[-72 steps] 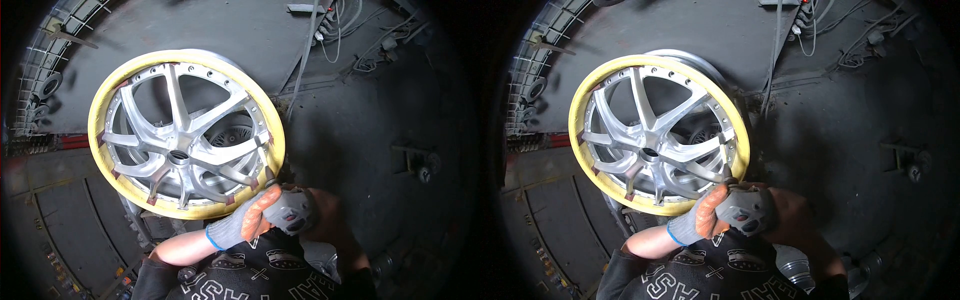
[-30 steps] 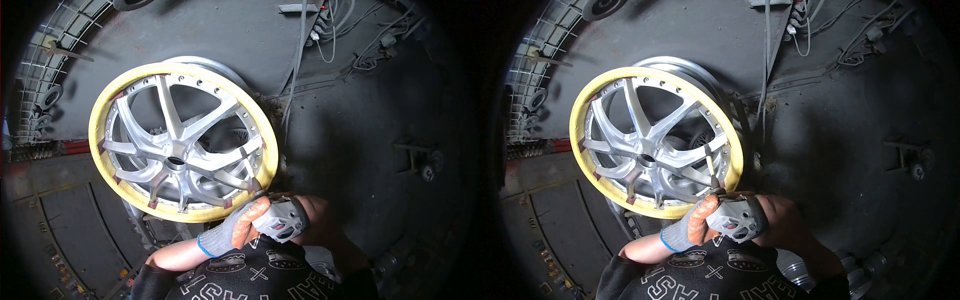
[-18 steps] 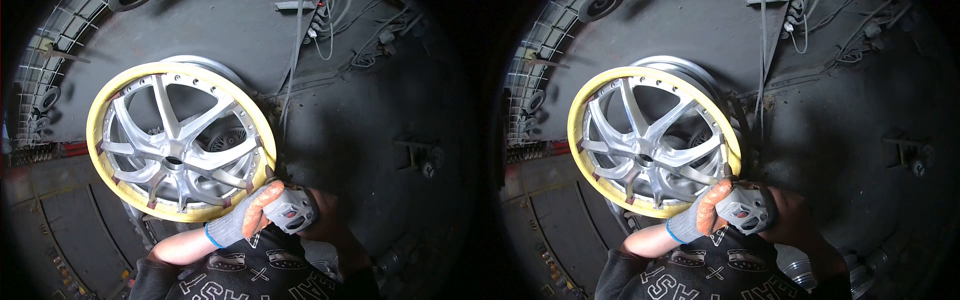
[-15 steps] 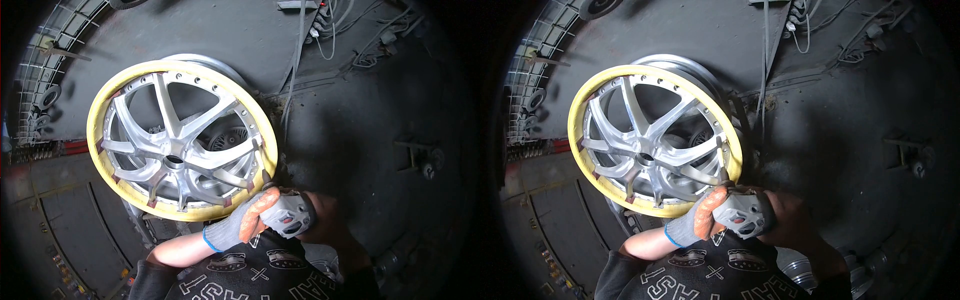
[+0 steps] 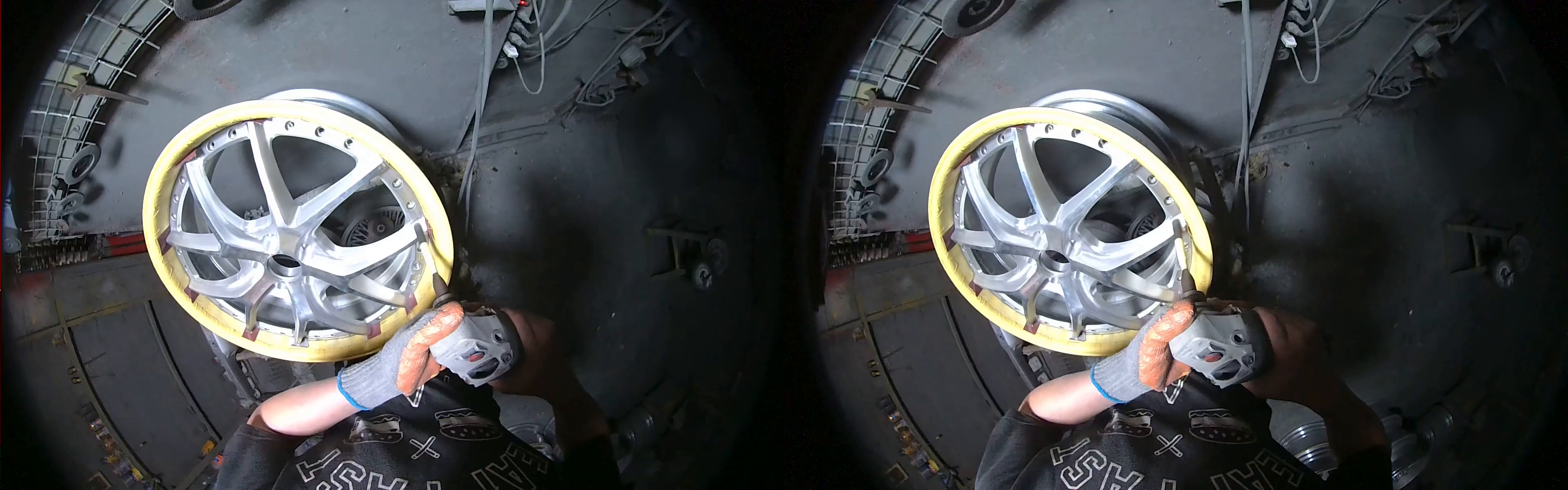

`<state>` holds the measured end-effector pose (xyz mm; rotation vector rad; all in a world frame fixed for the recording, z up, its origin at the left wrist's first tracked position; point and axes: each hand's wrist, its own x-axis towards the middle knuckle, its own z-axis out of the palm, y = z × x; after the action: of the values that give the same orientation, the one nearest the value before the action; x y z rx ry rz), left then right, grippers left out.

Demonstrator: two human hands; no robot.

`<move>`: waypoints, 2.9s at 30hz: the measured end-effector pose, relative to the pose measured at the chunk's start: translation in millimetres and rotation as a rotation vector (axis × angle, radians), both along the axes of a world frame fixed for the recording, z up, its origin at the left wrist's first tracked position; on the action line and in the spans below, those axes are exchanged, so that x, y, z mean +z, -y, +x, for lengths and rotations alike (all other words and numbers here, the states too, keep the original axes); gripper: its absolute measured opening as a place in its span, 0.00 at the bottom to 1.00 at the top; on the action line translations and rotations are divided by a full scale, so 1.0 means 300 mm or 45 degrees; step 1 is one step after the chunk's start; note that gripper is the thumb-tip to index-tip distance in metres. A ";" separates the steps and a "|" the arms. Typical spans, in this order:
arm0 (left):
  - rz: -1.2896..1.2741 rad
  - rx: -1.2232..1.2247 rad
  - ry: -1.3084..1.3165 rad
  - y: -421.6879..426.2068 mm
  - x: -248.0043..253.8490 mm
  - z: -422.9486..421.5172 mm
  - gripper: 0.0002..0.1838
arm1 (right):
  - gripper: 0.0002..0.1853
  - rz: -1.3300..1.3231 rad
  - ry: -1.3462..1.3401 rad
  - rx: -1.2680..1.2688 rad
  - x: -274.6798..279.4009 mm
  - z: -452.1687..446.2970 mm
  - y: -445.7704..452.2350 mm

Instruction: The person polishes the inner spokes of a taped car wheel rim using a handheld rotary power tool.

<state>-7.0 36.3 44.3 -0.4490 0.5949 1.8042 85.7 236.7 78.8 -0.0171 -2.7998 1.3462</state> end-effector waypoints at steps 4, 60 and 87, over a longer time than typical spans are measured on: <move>0.033 -0.028 -0.084 0.050 0.015 0.014 0.32 | 0.33 -0.017 0.032 0.069 0.028 -0.012 0.015; 0.012 0.111 0.126 0.156 0.095 -0.003 0.30 | 0.31 0.008 -0.006 0.173 0.037 -0.056 0.095; -0.073 0.081 -0.057 0.228 0.087 0.015 0.39 | 0.33 0.070 0.085 0.206 0.024 -0.056 0.177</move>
<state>-2.4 -32.2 70.5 -0.4722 0.6717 1.8656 68.9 183.7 86.0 0.1732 -2.9500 1.3216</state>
